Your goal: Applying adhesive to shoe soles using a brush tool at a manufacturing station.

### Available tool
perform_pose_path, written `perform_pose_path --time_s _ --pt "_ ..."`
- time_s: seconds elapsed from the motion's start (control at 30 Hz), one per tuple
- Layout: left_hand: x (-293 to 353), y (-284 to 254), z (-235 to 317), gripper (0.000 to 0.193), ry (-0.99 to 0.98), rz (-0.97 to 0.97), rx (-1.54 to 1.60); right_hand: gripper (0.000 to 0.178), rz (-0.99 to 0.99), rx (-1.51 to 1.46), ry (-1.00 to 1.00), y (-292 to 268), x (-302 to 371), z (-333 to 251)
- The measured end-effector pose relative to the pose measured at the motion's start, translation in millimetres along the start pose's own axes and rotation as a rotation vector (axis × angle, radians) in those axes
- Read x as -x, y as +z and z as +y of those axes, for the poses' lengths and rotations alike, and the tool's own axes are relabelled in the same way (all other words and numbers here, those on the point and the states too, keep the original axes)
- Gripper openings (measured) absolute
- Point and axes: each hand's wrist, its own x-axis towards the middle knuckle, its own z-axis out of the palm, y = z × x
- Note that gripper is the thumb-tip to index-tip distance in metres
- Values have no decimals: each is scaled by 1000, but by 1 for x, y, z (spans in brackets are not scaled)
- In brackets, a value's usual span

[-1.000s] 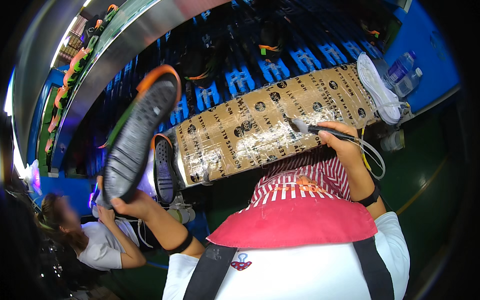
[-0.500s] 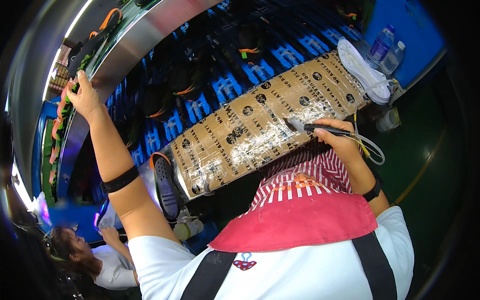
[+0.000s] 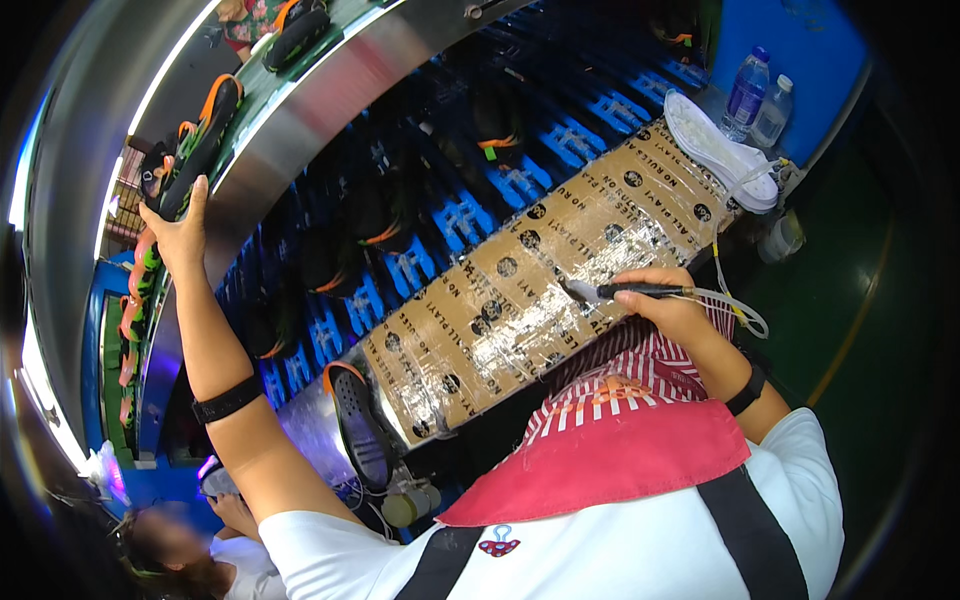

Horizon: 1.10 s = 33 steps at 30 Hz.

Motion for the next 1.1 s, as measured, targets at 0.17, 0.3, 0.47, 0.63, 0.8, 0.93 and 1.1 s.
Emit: perform_pose_path --time_s 0.17,0.3,0.47,0.63,0.8,0.93,1.1 --pt "-27 6 -7 113 -27 92 -80 19 1 25 1 8 -1 0" --pt "-30 8 7 100 -104 50 -199 20 19 6 -33 19 -6 -3" --pt "-43 9 6 101 -185 16 -285 19 -10 14 -26 28 -11 2" --pt "-53 14 -8 98 -188 221 93 18 -15 6 -17 36 -6 -3" --pt "-33 11 13 66 309 453 177 20 -16 -31 -16 34 -4 1" --pt "-5 31 110 76 379 -12 250 19 52 6 0 33 -4 -4" --pt "-4 77 173 121 170 -383 75 22 49 69 -82 34 4 -10"
